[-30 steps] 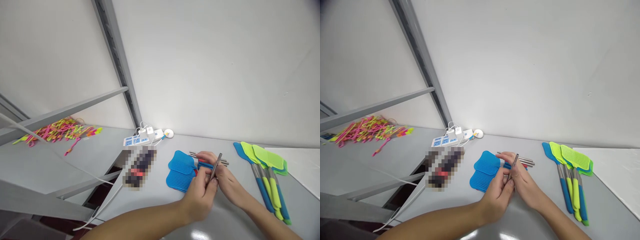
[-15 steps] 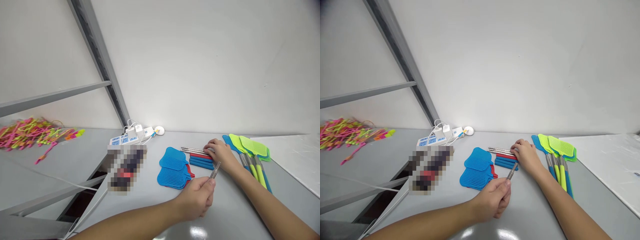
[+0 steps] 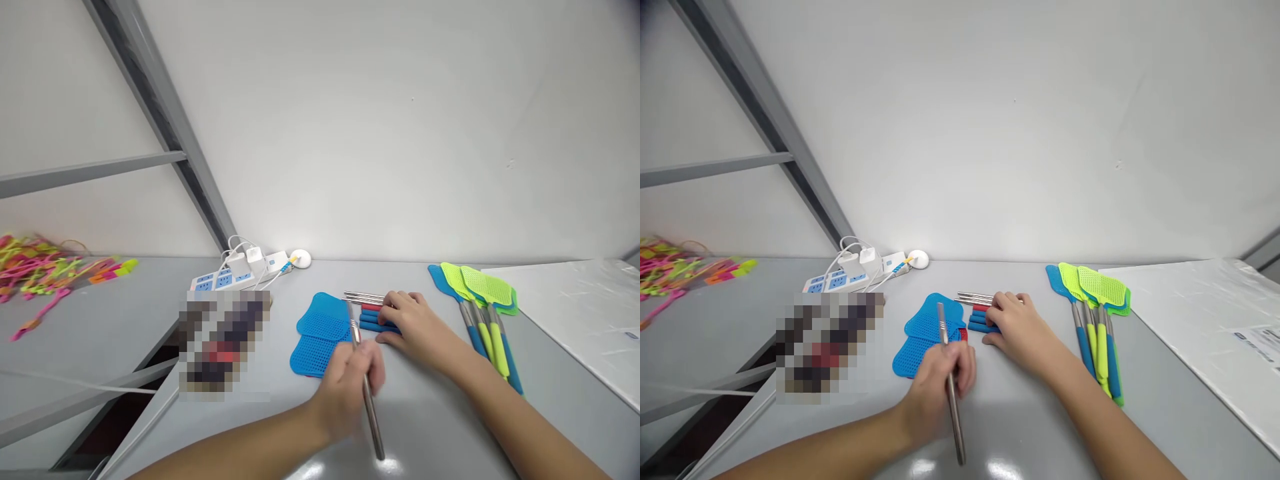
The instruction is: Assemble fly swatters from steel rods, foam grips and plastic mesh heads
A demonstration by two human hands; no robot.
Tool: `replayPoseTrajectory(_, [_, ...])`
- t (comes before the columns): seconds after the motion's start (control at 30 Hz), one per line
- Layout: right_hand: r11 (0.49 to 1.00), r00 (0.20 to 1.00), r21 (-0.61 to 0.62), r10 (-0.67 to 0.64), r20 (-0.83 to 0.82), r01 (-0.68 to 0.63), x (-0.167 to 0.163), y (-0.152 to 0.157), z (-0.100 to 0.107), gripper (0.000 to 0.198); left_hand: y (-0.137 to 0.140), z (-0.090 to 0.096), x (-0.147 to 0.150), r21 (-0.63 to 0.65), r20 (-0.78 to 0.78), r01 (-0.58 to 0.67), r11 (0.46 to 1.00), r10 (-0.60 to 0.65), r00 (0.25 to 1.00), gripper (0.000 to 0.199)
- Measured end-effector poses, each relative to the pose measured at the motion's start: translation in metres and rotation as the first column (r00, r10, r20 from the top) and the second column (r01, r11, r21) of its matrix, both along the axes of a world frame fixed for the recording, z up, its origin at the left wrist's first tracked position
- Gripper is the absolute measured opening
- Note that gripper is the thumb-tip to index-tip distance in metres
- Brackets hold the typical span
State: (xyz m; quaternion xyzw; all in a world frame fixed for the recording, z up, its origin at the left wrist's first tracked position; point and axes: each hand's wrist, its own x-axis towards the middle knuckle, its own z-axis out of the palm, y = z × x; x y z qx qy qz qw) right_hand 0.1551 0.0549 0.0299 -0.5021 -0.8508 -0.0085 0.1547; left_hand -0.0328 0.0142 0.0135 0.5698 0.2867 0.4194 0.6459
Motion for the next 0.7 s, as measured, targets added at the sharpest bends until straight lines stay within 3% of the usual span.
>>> replayPoseTrajectory(0.1, [0.999,0.998,-0.023,-0.028,0.051,0.030,-0.001,-0.004,-0.002,0.014,0.011,0.007,-0.007,0.123,0.122,-0.263,0.957,0.249,0.961,0.052])
replayPoseTrajectory(0.27, [0.998,1.000,-0.061,-0.008,-0.021,0.006,-0.001,-0.011,0.006,0.010,0.040,0.025,-0.018,0.069,0.294,-0.508,0.859,0.469,0.833,0.051])
replayPoseTrajectory(0.37, [0.968,0.968,-0.250,-0.074,-0.239,0.012,-0.008,-0.021,0.015,0.007,0.049,0.032,-0.022,0.086,0.327,-0.578,0.812,0.525,0.786,0.048])
replayPoseTrajectory(0.47, [0.915,0.889,-0.396,-0.118,-0.443,-0.075,-0.019,-0.031,0.017,0.010,0.050,0.033,-0.023,0.089,0.331,-0.605,0.791,0.549,0.767,0.046])
replayPoseTrajectory(0.57, [0.896,0.818,-0.412,-0.108,-0.564,-0.166,-0.031,-0.036,0.010,0.016,0.049,0.032,-0.022,0.091,0.318,-0.605,0.791,0.553,0.770,0.046])
replayPoseTrajectory(0.7, [0.917,0.810,-0.360,-0.075,-0.582,-0.174,-0.039,-0.037,0.001,0.016,0.050,0.033,-0.021,0.100,0.330,-0.618,0.779,0.560,0.760,0.045])
